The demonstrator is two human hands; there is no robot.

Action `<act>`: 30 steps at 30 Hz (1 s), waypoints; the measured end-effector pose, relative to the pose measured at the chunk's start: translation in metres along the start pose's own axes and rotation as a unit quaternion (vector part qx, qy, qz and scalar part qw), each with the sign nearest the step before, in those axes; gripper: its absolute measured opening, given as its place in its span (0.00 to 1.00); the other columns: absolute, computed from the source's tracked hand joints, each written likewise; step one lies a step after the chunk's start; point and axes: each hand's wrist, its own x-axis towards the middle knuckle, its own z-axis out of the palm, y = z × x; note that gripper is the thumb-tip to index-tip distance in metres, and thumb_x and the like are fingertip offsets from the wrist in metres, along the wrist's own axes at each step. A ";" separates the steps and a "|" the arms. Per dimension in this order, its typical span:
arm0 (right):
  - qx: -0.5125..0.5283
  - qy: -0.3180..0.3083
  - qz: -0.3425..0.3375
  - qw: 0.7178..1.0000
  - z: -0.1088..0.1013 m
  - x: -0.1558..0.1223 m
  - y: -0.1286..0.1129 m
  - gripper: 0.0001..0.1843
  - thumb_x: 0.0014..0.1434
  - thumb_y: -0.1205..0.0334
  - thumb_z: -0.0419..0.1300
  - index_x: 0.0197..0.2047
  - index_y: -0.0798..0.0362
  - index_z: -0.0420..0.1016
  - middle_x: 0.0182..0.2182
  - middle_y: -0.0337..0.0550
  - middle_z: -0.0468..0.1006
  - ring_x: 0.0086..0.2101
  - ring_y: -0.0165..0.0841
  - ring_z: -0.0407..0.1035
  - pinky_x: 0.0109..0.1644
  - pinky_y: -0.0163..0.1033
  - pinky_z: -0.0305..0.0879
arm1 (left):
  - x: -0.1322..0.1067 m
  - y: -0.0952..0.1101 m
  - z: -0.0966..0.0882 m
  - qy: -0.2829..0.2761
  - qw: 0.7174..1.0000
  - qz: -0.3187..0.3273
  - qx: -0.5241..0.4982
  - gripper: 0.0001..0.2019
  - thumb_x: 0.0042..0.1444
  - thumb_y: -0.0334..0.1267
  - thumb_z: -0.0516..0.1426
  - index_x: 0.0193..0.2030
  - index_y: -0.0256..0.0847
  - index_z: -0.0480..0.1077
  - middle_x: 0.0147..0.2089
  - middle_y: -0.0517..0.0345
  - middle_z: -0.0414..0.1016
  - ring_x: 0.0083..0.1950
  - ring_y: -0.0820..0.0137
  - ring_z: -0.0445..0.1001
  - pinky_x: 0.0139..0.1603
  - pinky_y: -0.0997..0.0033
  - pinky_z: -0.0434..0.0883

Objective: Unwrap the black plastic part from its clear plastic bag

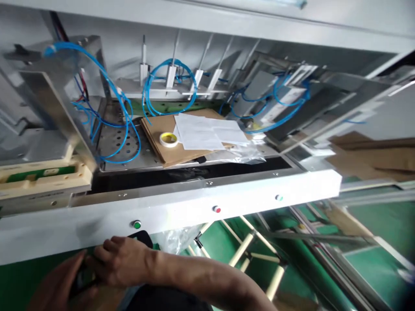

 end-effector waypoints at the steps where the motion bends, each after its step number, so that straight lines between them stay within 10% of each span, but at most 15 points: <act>1: -0.005 0.002 0.015 1.000 -0.007 -0.014 0.002 0.17 0.77 0.58 0.52 0.56 0.60 0.76 0.37 0.44 0.78 0.30 0.32 0.71 0.36 0.41 0.67 | 0.008 0.010 0.007 -0.017 0.999 0.035 0.006 0.37 0.57 0.67 0.61 0.71 0.57 0.65 0.53 0.54 0.86 0.46 0.53 0.86 0.40 0.58 0.85; 8: -0.026 0.182 0.089 0.979 -0.051 -0.125 0.014 0.11 0.74 0.59 0.57 0.53 0.51 0.79 0.53 0.46 0.81 0.55 0.34 0.73 0.58 0.41 0.68 | 0.061 0.065 0.028 -0.083 0.995 0.036 0.030 0.23 0.68 0.55 0.56 0.63 0.48 0.67 0.50 0.53 0.85 0.44 0.60 0.86 0.35 0.70 0.80; 15: -0.099 0.176 0.390 0.899 -0.015 -0.236 0.034 0.16 0.73 0.66 0.55 0.58 0.49 0.78 0.53 0.49 0.83 0.61 0.41 0.70 0.64 0.49 0.67 | 0.118 0.090 0.022 -0.003 0.997 -0.010 0.075 0.25 0.68 0.59 0.56 0.63 0.48 0.69 0.45 0.48 0.81 0.41 0.53 0.82 0.28 0.63 0.71; 23: -0.072 0.167 0.379 0.907 0.009 -0.260 0.044 0.16 0.75 0.64 0.53 0.57 0.49 0.80 0.55 0.47 0.83 0.61 0.39 0.70 0.65 0.49 0.65 | 0.193 0.145 0.080 0.004 0.977 0.202 0.067 0.27 0.67 0.54 0.61 0.65 0.40 0.69 0.43 0.48 0.80 0.44 0.55 0.79 0.46 0.59 0.72; 30: -0.069 0.175 0.396 0.899 0.017 -0.259 0.041 0.17 0.75 0.63 0.52 0.59 0.47 0.79 0.55 0.45 0.83 0.61 0.37 0.69 0.65 0.47 0.64 | 0.213 0.156 0.107 -0.037 0.975 0.220 0.017 0.27 0.68 0.56 0.59 0.64 0.39 0.69 0.45 0.47 0.81 0.47 0.55 0.80 0.47 0.60 0.72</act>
